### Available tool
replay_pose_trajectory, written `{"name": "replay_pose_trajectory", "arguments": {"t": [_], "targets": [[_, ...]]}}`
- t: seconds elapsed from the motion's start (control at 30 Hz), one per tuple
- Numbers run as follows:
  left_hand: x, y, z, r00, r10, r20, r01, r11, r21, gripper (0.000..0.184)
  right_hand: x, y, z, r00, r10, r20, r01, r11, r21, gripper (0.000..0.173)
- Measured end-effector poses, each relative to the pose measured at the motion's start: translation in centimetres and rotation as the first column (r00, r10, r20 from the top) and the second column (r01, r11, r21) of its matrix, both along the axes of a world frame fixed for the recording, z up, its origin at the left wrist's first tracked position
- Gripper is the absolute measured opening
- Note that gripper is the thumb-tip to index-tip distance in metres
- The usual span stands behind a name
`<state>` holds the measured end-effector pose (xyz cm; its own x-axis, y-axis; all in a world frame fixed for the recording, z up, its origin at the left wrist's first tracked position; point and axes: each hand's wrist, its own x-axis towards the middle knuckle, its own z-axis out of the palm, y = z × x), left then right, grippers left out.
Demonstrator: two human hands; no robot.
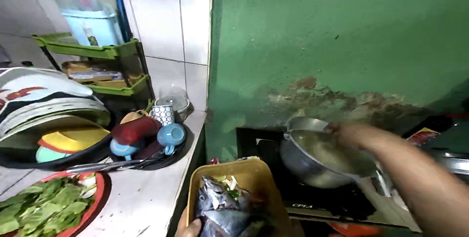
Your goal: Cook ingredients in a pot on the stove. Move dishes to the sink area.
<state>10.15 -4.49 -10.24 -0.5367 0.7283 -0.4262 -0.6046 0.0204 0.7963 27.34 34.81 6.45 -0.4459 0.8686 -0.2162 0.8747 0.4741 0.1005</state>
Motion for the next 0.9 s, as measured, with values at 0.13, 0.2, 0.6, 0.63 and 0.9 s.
{"name": "replay_pose_trajectory", "arguments": {"t": [0.13,0.2,0.6,0.63,0.9], "targets": [[-1.4,-1.6,-0.2,1.000,-0.015,-0.028,0.015,1.000,0.000,0.065,-2.5,-9.2,4.8,0.953,0.168,-0.253,-0.062,0.923,0.380,0.017],[-2.0,-2.2,-0.4,0.998,-0.014,-0.069,0.013,1.000,-0.011,0.068,-4.5,-14.9,3.6,0.863,0.362,-0.352,-0.194,0.882,0.430,0.011],[-4.9,-4.8,-1.7,0.998,-0.044,-0.052,0.047,0.997,0.058,0.063,-11.5,-26.9,-10.7,0.836,0.434,-0.336,-0.538,0.772,-0.340,0.094],[-5.1,-4.8,-1.8,0.996,-0.063,-0.056,0.066,0.996,0.066,0.063,-11.6,-26.8,-11.1,0.831,0.428,-0.356,-0.542,0.768,-0.342,0.098],[-5.0,-4.3,-2.7,0.992,-0.104,-0.077,0.112,0.987,0.115,0.063,-13.3,-28.1,-13.4,0.797,0.473,-0.375,-0.553,0.822,-0.138,0.091]]}}
